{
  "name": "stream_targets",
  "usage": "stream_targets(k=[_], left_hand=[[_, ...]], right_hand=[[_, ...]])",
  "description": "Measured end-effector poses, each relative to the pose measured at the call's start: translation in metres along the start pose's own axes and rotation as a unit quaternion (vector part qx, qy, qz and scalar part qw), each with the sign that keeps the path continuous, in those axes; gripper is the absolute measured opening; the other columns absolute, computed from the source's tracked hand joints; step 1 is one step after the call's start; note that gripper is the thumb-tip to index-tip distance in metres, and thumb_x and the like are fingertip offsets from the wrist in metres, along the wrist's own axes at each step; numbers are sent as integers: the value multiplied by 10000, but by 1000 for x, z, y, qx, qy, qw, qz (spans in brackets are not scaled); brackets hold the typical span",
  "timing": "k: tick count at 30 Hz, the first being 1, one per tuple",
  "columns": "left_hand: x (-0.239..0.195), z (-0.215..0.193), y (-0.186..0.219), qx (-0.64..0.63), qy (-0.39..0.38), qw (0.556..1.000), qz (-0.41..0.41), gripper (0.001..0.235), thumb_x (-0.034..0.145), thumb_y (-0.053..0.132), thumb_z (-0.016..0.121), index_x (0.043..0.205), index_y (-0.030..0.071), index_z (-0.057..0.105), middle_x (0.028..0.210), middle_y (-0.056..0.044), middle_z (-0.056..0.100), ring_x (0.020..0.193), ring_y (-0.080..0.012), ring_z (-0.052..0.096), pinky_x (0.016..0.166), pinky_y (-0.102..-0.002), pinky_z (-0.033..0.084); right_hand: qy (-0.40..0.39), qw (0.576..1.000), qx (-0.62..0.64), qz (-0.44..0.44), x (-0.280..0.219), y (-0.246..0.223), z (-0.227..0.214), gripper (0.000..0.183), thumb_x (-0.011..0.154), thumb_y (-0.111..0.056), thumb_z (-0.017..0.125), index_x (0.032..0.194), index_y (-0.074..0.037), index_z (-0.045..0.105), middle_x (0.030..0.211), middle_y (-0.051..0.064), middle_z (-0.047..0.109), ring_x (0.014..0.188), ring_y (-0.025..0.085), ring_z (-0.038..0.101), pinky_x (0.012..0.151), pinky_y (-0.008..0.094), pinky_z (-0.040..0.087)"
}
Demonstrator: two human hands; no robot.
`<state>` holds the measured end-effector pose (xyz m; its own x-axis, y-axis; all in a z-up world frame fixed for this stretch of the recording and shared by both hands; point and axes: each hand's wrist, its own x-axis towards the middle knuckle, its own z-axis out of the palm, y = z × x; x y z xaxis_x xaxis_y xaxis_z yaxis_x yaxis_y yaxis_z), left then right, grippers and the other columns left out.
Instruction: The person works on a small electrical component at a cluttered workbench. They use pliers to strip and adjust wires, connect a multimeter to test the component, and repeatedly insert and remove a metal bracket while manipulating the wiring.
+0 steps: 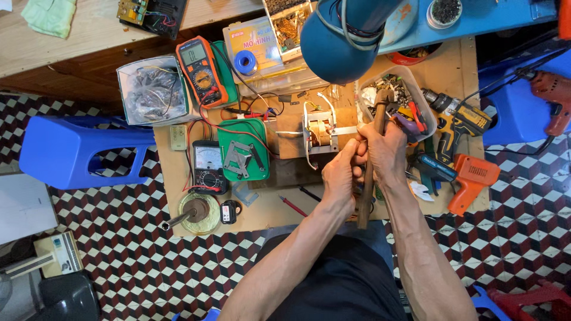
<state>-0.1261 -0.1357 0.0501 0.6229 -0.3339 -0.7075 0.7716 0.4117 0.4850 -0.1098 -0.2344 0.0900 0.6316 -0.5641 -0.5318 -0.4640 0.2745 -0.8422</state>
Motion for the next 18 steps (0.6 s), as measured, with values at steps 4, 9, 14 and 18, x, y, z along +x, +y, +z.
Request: stream_targets(k=[4, 9, 14, 18], left_hand=[[14, 7, -5, 5, 19, 999, 34, 319, 1010, 366, 636, 960, 54, 679, 698, 23, 588, 480, -40, 445, 415, -218, 353], [32, 9, -4, -38, 65, 997, 22, 334, 1000, 357, 638, 1024, 24, 648, 659, -18, 587, 436, -58, 424, 391, -233, 339], [30, 6, -8, -11, 88, 994, 60, 357, 986, 336, 661, 1113, 4, 687, 648, -30, 577, 446, -60, 442, 401, -227, 346], [29, 7, -6, 7, 121, 992, 42, 363, 966, 339, 665, 1118, 10, 679, 655, -18, 585, 436, -60, 428, 390, -233, 320]], right_hand=[[-3, 1000, -20, 5, 2, -6, 0, 159, 871, -174, 692, 846, -49, 598, 586, 25, 559, 418, 95, 491, 354, 272, 369], [8, 995, -99, -18, 6, -9, -3, 204, 877, -209, 711, 840, -27, 628, 596, 38, 595, 444, 96, 534, 384, 261, 407], [-29, 997, -51, -42, -1, -5, -18, 220, 907, -255, 712, 897, -40, 667, 594, 32, 580, 448, 81, 507, 394, 243, 386], [-10, 999, 8, -37, -18, 8, -42, 252, 944, -322, 670, 959, -71, 658, 702, -21, 661, 479, 50, 530, 396, 220, 391]])
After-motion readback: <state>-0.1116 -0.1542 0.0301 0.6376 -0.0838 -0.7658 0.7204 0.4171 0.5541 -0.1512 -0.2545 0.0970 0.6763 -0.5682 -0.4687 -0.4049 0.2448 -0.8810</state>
